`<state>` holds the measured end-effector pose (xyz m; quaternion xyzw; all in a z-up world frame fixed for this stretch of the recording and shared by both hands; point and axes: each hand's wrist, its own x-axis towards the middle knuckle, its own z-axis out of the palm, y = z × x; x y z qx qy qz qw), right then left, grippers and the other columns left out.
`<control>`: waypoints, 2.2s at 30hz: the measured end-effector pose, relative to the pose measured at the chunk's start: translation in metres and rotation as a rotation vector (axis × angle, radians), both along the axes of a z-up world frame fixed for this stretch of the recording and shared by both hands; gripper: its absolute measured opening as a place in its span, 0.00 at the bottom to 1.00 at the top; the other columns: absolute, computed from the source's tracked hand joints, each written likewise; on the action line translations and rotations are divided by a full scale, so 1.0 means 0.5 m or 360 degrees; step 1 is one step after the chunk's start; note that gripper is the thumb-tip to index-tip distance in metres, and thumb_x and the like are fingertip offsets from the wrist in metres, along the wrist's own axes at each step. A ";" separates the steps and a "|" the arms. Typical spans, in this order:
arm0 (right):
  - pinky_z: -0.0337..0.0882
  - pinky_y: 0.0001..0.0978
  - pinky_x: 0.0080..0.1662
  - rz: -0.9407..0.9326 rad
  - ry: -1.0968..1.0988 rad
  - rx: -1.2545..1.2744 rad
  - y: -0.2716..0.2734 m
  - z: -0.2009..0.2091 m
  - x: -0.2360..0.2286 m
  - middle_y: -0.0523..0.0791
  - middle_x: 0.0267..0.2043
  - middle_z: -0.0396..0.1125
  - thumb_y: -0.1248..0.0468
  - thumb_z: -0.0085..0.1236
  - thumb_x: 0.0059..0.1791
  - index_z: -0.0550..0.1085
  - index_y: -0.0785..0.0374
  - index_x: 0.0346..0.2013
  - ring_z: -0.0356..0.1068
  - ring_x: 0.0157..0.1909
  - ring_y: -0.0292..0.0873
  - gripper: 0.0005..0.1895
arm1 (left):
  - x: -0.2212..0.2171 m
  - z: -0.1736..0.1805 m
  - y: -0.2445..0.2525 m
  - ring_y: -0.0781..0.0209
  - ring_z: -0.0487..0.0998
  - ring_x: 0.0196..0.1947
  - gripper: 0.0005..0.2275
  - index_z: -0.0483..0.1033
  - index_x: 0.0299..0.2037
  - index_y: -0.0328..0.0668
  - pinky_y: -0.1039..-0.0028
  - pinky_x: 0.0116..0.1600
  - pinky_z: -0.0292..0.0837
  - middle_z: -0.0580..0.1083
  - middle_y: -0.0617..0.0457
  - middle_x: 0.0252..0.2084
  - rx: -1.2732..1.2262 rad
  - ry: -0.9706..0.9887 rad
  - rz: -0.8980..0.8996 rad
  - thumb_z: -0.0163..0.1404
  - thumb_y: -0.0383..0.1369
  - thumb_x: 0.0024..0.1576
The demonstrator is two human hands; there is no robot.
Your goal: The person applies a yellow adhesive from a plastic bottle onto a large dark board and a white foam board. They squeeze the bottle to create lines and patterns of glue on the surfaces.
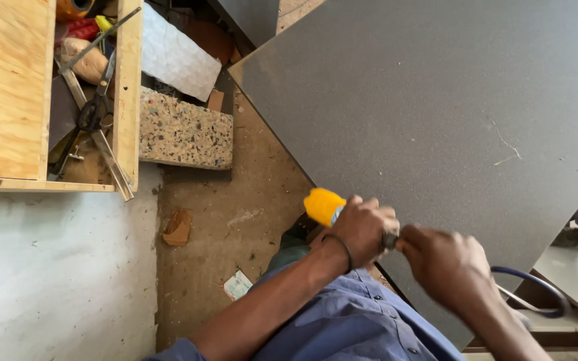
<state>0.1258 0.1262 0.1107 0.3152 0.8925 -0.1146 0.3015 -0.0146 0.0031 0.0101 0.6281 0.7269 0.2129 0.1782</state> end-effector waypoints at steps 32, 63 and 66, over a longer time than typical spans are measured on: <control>0.72 0.57 0.46 -0.0129 0.0272 -0.0062 0.007 0.181 -0.087 0.43 0.47 0.84 0.45 0.48 0.63 0.80 0.39 0.54 0.80 0.45 0.64 0.14 | -0.061 0.011 0.030 0.49 0.82 0.46 0.12 0.87 0.47 0.62 0.53 0.53 0.73 0.85 0.62 0.48 0.0391 -0.0410 0.0368 0.70 0.36 0.54; 0.85 0.58 0.42 0.0051 0.0421 0.0074 -0.024 0.072 -0.035 0.42 0.29 0.81 0.52 0.50 0.61 0.84 0.48 0.44 0.86 0.33 0.58 0.15 | -0.005 -0.022 0.019 0.58 0.81 0.49 0.13 0.81 0.34 0.64 0.58 0.64 0.76 0.78 0.68 0.37 0.0257 0.0203 0.0344 0.69 0.32 0.43; 0.84 0.47 0.41 -0.0508 0.0440 -0.0488 0.014 0.063 -0.041 0.44 0.30 0.82 0.55 0.62 0.57 0.87 0.49 0.52 0.86 0.31 0.48 0.12 | 0.000 -0.032 0.012 0.60 0.81 0.49 0.13 0.83 0.36 0.65 0.62 0.65 0.73 0.78 0.68 0.38 0.0448 0.0099 0.0448 0.68 0.32 0.43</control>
